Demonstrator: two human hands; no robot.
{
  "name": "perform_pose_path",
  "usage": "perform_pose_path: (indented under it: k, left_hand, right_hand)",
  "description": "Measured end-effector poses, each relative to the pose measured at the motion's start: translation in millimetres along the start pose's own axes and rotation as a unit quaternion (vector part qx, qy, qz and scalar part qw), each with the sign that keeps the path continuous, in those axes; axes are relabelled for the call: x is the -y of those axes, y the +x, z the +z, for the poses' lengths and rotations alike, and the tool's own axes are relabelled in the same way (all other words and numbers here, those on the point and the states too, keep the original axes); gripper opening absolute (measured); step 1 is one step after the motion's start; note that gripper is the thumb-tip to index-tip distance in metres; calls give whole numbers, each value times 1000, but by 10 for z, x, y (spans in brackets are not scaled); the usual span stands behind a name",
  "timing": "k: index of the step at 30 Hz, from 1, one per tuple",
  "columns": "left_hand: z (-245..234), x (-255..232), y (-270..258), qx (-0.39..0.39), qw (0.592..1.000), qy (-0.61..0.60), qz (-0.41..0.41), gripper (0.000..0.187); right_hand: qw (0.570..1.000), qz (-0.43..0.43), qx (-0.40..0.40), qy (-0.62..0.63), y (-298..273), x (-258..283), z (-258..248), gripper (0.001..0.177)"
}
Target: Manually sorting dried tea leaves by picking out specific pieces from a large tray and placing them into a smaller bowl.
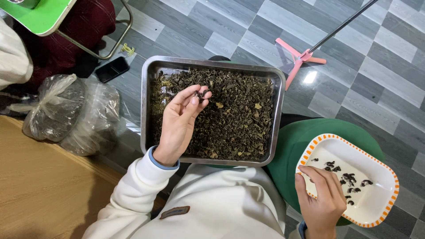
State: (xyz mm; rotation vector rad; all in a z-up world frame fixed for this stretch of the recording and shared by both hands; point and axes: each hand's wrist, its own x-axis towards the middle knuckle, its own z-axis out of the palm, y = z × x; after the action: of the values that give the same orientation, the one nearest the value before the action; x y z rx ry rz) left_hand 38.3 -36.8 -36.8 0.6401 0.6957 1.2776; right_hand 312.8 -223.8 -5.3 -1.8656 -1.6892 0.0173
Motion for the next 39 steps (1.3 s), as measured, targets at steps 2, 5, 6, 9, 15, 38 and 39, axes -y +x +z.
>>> perform_pose_path:
  k: [2, 5, 6, 9, 15, 38, 39]
  left_hand:
    - [1, 24, -5, -9, 1000, 9, -7, 32]
    - [29, 2, -19, -6, 1000, 26, -6, 29]
    - [54, -35, -37, -5, 1000, 26, -6, 29]
    - [113, -144, -75, 13, 994, 102, 44, 26]
    - [79, -212, -65, 40, 971, 214, 101, 17]
    - [245, -278, -79, 48, 941, 298, 152, 11]
    - [265, -292, -71, 49, 941, 298, 152, 11]
  right_hand:
    - [1000, 2, 8, -4, -21, -27, 16, 21]
    - [1000, 1, 14, -2, -2, 22, 6, 23]
    - [1000, 2, 13, -3, 1, 31, 5, 23]
    - [1000, -7, 8, 1, 13, 58, 2, 23]
    - [1000, -19, 7, 13, -1, 51, 44, 24]
    - [998, -32, 36, 41, 32, 188, 134, 25]
    - [998, -31, 35, 41, 25, 175, 141, 25]
